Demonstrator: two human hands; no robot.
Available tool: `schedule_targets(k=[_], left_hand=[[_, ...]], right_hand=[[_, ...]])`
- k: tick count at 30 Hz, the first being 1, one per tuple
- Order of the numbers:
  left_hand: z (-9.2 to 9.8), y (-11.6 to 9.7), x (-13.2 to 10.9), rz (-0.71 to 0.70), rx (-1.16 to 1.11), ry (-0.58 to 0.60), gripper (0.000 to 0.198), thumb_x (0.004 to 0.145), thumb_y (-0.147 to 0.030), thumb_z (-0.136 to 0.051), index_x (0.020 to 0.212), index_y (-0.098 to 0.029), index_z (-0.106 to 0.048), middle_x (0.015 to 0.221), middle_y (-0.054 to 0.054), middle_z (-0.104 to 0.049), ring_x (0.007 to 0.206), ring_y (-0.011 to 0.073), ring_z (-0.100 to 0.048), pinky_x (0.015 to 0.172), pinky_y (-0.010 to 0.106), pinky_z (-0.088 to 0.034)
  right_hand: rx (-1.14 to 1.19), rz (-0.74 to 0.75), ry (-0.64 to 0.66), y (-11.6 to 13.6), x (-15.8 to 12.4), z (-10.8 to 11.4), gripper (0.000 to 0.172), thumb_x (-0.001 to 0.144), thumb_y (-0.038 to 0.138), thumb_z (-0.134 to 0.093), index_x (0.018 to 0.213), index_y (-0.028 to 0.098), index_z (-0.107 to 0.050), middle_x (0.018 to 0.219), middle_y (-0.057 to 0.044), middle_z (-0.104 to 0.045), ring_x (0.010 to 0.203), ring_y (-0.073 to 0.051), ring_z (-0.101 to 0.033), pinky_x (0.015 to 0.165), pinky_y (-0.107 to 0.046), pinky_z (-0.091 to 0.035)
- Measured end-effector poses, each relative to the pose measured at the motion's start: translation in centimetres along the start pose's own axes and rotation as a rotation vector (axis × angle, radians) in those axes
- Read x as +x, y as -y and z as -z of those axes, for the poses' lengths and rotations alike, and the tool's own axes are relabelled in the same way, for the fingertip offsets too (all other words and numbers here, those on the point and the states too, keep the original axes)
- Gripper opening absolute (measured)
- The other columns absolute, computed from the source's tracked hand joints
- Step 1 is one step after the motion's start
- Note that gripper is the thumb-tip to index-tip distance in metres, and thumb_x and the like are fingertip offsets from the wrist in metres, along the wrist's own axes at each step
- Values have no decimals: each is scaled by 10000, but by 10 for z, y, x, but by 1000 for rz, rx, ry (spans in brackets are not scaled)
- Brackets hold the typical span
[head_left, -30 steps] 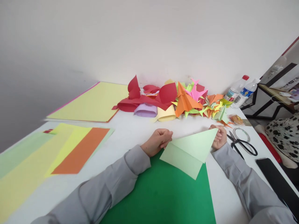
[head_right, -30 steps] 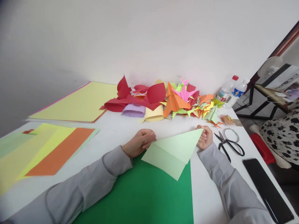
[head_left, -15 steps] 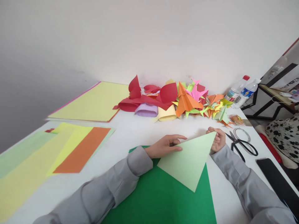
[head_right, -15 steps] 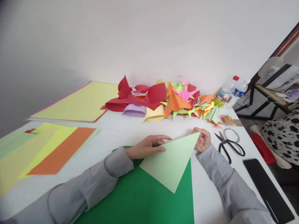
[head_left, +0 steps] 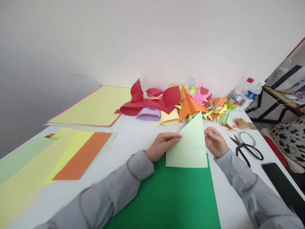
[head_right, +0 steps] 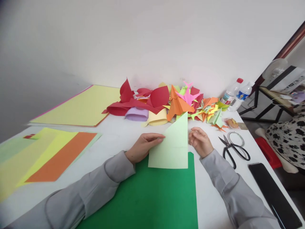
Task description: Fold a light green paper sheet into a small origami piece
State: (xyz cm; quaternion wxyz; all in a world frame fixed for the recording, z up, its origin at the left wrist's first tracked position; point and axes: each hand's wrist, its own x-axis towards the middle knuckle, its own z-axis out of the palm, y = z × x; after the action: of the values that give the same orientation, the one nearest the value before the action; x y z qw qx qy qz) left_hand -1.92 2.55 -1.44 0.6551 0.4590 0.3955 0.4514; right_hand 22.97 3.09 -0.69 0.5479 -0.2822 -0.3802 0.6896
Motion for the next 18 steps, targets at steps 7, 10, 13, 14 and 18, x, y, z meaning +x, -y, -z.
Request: schedule_targets(k=[7, 10, 13, 14, 18], left_hand=[[2, 2, -1, -36, 37, -47, 268, 653, -374, -768, 847, -188, -761, 762, 38, -738, 651, 145, -626, 603, 247, -501], [2, 3, -1, -54, 66, -70, 299, 665, -390, -754, 882, -183, -756, 784, 48, -740, 661, 154, -630, 603, 256, -509], [1, 1, -2, -92, 169, -72, 326, 682, -415, -729, 892, -167, -754, 798, 62, -737, 671, 167, -630, 605, 273, -516], [0, -1, -2, -115, 209, -60, 325, 692, -419, -717, 892, -164, -754, 817, 66, -736, 686, 173, -632, 615, 279, -519], [-2, -7, -4, -219, 304, 35, 298, 747, -406, -666, 906, -169, -750, 958, 82, -724, 819, 205, -644, 715, 312, -532]], right_hand=[[-332, 162, 104, -20, -12, -5, 542, 713, 277, -753, 1222, 341, -578, 1181, -50, -639, 865, -193, -641, 746, -361, -526], [-616, 361, 110, -21, -15, -7, 554, 808, 305, -666, 1326, 362, -477, 1277, -73, -557, 853, -177, -624, 732, -350, -528], [-893, 488, 187, -18, -18, -11, 392, 849, 300, -616, 1240, 319, -590, 1152, -93, -605, 913, -203, -617, 774, -352, -529], [-927, 495, 210, -17, -18, -12, 336, 846, 296, -621, 1182, 310, -639, 1111, -96, -618, 939, -215, -621, 789, -353, -532], [-875, 455, 197, -15, -18, -16, 215, 782, 297, -698, 993, 308, -738, 1069, -97, -642, 972, -237, -646, 800, -349, -552]])
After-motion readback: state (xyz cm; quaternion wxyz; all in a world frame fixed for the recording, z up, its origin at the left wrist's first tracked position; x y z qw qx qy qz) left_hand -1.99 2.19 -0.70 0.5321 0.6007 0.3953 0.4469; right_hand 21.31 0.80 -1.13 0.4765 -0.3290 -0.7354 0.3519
